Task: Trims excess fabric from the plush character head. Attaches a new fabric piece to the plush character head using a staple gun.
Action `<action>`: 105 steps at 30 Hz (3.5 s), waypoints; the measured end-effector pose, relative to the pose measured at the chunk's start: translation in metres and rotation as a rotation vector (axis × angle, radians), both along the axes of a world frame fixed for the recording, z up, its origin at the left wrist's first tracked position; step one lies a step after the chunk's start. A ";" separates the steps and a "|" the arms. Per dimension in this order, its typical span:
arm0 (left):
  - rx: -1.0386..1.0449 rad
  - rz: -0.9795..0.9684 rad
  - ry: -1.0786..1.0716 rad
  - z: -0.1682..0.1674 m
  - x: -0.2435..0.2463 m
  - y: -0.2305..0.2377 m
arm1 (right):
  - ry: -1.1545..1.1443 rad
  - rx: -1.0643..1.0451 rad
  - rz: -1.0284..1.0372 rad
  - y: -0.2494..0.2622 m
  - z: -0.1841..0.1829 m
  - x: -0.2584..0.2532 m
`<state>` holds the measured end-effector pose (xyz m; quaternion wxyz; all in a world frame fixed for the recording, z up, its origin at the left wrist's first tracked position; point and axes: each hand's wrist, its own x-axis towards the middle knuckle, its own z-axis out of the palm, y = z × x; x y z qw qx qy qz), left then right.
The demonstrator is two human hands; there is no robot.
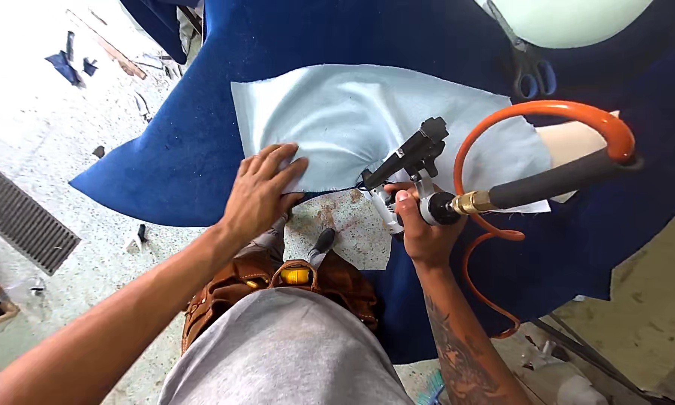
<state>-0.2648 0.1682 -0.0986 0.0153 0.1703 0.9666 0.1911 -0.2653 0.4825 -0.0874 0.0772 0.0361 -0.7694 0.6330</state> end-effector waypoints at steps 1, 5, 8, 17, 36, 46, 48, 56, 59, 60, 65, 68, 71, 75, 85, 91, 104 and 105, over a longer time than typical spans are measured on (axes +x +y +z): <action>0.056 -0.053 0.045 -0.001 0.002 -0.017 | -0.001 -0.003 -0.010 0.000 0.000 0.001; 0.168 -0.168 0.231 -0.007 0.015 -0.047 | -0.013 0.030 -0.033 0.002 0.001 0.004; 0.127 -0.148 0.283 -0.006 0.033 -0.047 | -0.004 0.024 -0.027 0.001 0.003 0.006; 0.162 -0.109 0.212 0.057 0.004 0.019 | 0.041 -0.021 -0.026 0.005 0.004 0.009; -0.164 0.010 0.002 -0.026 -0.061 0.055 | 0.008 0.115 0.011 -0.010 0.004 -0.006; -0.137 0.018 -0.013 -0.029 -0.064 0.053 | 0.021 0.093 0.027 -0.010 -0.001 -0.009; -0.133 0.013 -0.017 -0.029 -0.063 0.053 | 0.043 0.088 0.013 -0.010 -0.005 -0.007; -0.152 0.009 0.012 -0.026 -0.056 0.055 | 0.044 0.022 0.022 -0.007 -0.006 0.007; -0.168 0.038 0.024 -0.026 -0.054 0.054 | 0.052 -0.011 0.033 -0.013 -0.013 0.013; -0.171 0.043 0.020 -0.027 -0.052 0.053 | 0.050 -0.006 0.031 -0.015 -0.013 0.013; -0.180 0.048 0.016 -0.026 -0.056 0.054 | 0.078 0.003 -0.010 -0.022 -0.014 0.010; -0.187 0.052 0.009 -0.028 -0.055 0.052 | 0.107 -0.028 -0.021 -0.024 -0.022 0.013; -0.177 0.016 0.000 -0.025 -0.051 0.051 | 0.089 -0.049 -0.001 -0.023 -0.021 0.024; -0.163 -0.029 0.015 -0.025 -0.048 0.043 | 0.084 -0.063 -0.008 -0.033 -0.022 0.033; -0.125 -0.071 -0.032 -0.023 -0.048 0.036 | 0.117 -0.052 -0.031 -0.040 -0.023 0.036; -0.131 -0.126 0.010 -0.023 -0.040 0.013 | 0.090 -0.057 -0.028 -0.049 -0.023 0.053; -0.166 -0.087 0.023 -0.026 -0.032 0.012 | 0.113 -0.089 -0.057 -0.061 -0.024 0.055; -0.173 -0.088 0.021 -0.026 -0.033 0.011 | 0.115 -0.082 -0.062 -0.063 -0.024 0.055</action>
